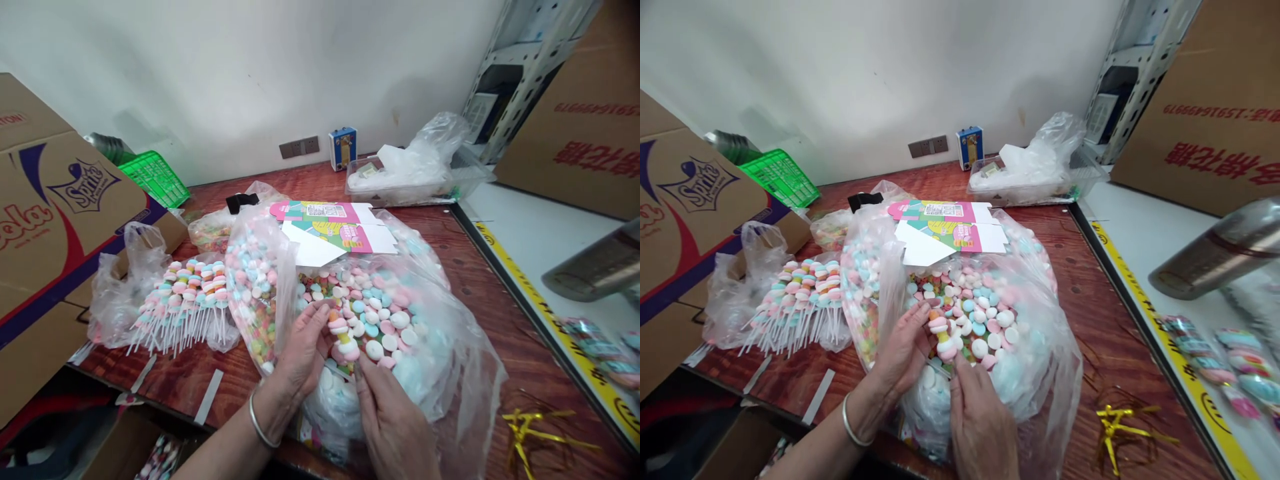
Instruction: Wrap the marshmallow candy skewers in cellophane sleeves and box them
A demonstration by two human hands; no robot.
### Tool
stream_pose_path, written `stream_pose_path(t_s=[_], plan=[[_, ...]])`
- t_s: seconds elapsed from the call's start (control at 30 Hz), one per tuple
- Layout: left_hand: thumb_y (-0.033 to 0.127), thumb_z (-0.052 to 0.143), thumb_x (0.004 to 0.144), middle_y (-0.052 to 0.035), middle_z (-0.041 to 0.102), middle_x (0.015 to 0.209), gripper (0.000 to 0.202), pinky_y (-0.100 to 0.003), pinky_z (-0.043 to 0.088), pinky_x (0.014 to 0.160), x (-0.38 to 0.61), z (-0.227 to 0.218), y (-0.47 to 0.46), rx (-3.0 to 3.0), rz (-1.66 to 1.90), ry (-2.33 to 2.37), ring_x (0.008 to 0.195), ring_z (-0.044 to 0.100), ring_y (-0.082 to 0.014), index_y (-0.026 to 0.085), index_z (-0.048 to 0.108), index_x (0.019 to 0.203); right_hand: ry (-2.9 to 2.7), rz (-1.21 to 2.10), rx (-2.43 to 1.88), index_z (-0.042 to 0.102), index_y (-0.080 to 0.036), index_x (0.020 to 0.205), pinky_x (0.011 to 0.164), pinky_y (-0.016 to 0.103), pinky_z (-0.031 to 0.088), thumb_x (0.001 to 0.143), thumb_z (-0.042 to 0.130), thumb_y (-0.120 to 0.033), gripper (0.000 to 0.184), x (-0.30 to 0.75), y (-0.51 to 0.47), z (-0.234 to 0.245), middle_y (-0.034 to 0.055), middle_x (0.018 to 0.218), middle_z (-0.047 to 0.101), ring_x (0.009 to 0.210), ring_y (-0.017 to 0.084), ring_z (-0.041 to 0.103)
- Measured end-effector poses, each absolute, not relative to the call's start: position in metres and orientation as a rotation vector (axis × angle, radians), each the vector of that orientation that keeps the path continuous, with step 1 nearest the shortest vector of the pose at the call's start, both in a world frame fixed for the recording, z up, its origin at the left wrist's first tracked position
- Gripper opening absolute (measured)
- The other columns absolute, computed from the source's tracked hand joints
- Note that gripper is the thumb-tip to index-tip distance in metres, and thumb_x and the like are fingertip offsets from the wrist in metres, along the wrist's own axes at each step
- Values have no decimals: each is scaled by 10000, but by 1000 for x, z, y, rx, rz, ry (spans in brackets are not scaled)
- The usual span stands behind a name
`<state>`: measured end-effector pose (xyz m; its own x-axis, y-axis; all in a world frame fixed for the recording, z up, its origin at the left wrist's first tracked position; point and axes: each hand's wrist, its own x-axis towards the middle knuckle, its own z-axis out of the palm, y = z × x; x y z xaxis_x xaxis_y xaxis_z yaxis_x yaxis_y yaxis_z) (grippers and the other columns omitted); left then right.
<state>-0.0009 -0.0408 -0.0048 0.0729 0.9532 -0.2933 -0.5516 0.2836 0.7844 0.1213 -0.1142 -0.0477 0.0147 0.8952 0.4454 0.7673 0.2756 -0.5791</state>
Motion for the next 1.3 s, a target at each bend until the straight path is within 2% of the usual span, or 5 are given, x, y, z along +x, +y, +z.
stream_pose_path(t_s=[0.2,0.67,0.8,1.03,1.3], plan=[[433,569,882,-45,616,839,296,-222,475,602,12,-6,-52,616,1194,824,721,609,-127,141,597,916,-1748,365,-1547,591,-229,826,564,218,482,984,338,-319,312,118,-115,-51,22,750,674,634,151,656],[464,505,907,-65,674,900,332,-274,477,755,4,-18,-39,899,1225,1050,800,625,-164,167,638,974,-1749,509,-1557,575,-208,734,550,207,402,955,331,-327,350,108,-70,-42,23,687,648,603,132,592],[299,485,923,-71,673,1053,259,-324,444,886,-11,-12,-9,1433,1190,1285,961,609,-204,227,657,1103,-1734,429,-1754,596,-195,725,543,232,329,904,393,-287,286,128,-40,-36,24,671,640,591,139,548],[104,503,854,-107,632,1014,170,-427,381,960,-7,-20,29,2353,753,1573,1040,517,-263,179,650,895,-1731,360,-1933,658,-193,755,532,266,182,888,467,-257,241,131,-11,-32,53,703,662,561,133,513],[135,556,818,-55,664,918,147,-315,476,789,-11,-8,9,1855,1069,1437,842,600,-187,193,634,929,-1607,488,-1786,666,-172,826,528,235,360,879,498,-338,242,135,-21,-34,8,641,651,566,141,560]])
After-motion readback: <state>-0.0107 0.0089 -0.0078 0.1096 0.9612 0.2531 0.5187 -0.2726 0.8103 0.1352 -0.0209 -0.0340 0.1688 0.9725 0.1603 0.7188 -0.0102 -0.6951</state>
